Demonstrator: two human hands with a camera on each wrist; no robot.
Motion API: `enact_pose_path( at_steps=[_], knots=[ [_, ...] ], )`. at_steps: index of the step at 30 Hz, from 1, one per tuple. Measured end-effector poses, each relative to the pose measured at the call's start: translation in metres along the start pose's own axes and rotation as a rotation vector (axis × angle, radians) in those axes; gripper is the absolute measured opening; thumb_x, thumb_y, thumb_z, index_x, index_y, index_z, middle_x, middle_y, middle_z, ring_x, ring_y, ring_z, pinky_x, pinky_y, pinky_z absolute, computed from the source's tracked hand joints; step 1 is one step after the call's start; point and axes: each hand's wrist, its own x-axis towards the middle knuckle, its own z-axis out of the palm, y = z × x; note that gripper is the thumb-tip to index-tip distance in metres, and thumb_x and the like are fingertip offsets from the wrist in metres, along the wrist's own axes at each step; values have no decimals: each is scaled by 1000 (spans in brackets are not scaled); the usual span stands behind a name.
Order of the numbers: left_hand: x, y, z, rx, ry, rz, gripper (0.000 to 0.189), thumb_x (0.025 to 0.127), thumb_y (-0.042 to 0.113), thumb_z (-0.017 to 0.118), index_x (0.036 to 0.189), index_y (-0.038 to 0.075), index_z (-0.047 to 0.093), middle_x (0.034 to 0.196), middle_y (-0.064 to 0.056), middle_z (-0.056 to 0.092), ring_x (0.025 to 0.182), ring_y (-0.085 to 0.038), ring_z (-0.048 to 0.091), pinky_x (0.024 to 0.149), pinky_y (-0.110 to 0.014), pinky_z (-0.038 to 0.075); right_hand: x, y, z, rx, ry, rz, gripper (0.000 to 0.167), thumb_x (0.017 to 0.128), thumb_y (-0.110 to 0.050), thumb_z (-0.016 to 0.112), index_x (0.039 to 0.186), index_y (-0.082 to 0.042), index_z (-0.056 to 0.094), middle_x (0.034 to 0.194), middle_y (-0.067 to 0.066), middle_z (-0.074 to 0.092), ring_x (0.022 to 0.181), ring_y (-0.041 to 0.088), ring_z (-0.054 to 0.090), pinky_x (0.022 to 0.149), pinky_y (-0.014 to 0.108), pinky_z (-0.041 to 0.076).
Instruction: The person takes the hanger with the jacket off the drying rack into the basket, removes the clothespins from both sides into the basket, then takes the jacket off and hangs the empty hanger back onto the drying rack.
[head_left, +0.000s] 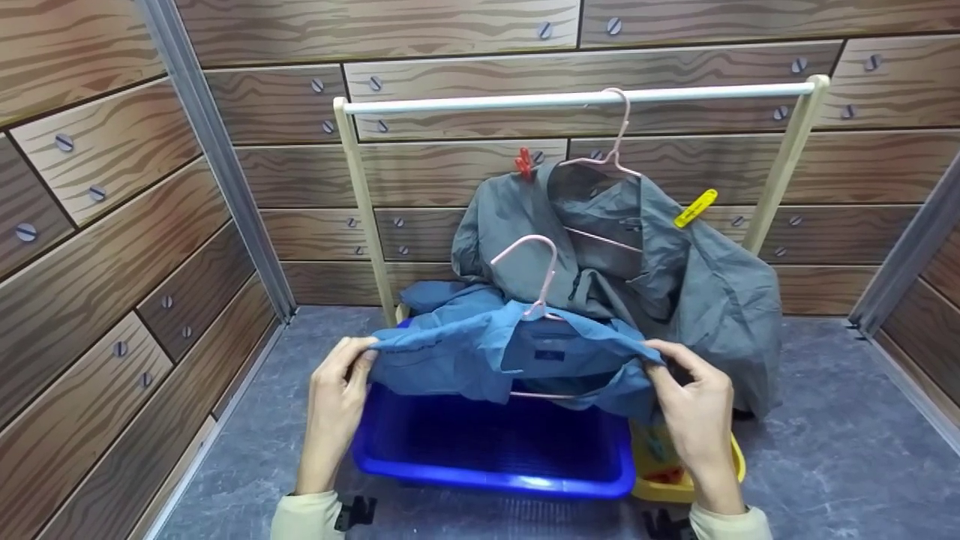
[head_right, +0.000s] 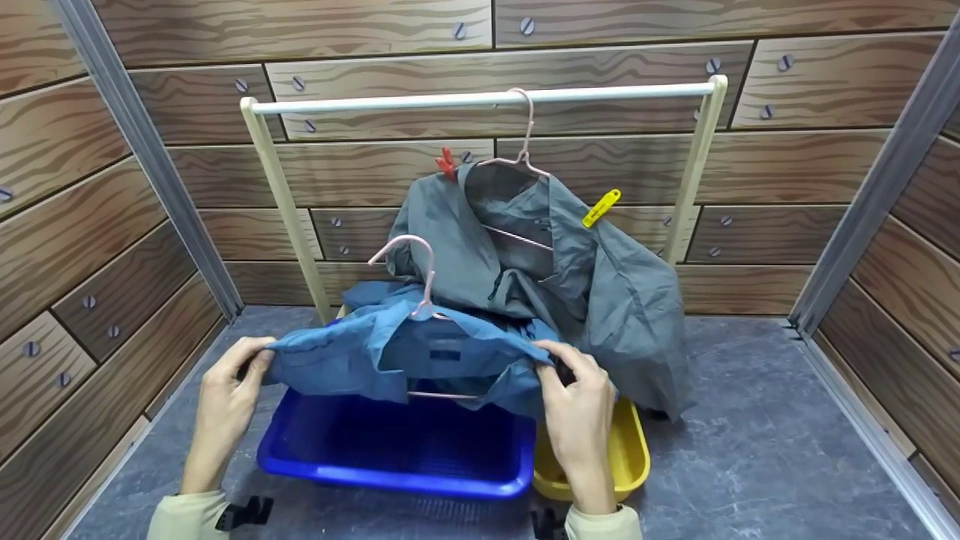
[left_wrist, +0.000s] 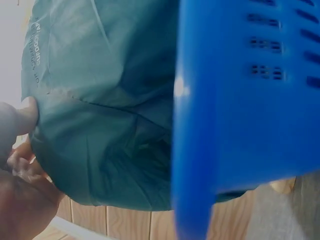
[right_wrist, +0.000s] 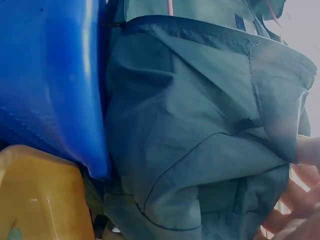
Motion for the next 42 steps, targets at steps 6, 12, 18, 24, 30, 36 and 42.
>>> enact_pose_path(
  at_steps=[6, 12, 18, 24, 30, 36, 42],
  knots=[
    [2, 5, 0, 32, -38, 41, 16, 90, -3, 65, 99, 8, 72, 81, 3, 58, 71, -12, 48, 66, -24, 37, -1, -1, -1, -8, 9, -31, 23, 83, 9, 71, 96, -9, 77, 83, 3, 70, 66, 10, 56, 60, 15, 43],
    [-1, 9, 12, 153, -66, 118, 14, 89, 0, 67, 99, 8, 72, 85, 3, 66, 76, -14, 56, 69, -30, 35, -4, -5, 4, -45, 10, -63, 25, 81, 10, 73, 94, -12, 78, 83, 3, 70, 68, 8, 57, 62, 15, 44],
    [-5, 15, 22, 203, -85, 143, 12, 90, 5, 67, 99, 10, 72, 89, 2, 68, 80, -15, 60, 70, -32, 37, -4, 0, 7, -61, -4, -66, 22, 81, 8, 76, 94, -10, 78, 87, 3, 71, 71, 6, 58, 65, 13, 44],
    [-2, 22, 22, 125, -70, 141, 15, 88, 2, 69, 99, 12, 73, 84, 7, 65, 76, -11, 57, 72, -30, 36, -5, -4, 3, -43, -9, -3, 18, 84, 1, 75, 98, -10, 77, 93, 1, 69, 83, 9, 58, 74, 17, 45],
    [1, 27, 21, 54, -33, 150, 20, 86, -1, 69, 102, 10, 75, 72, 7, 54, 67, -11, 46, 75, -32, 34, -8, -12, 10, -157, -33, -96, 29, 82, -25, 81, 110, -18, 74, 110, -4, 67, 106, 16, 51, 96, 39, 31],
    [1, 27, 17, 32, -11, 126, 22, 86, -3, 68, 102, 10, 74, 72, 6, 54, 66, -12, 45, 76, -31, 33, -4, -2, 11, -250, 49, -171, 29, 76, -9, 84, 103, -13, 76, 106, 1, 70, 103, 25, 54, 93, 43, 32],
    [3, 25, 8, 13, -15, 84, 21, 87, -4, 67, 102, 8, 74, 77, 4, 61, 70, -14, 49, 77, -31, 31, 3, 7, -6, -278, 115, -53, 24, 81, -1, 75, 100, -16, 78, 104, -4, 72, 105, 20, 61, 90, 21, 38]
  ],
)
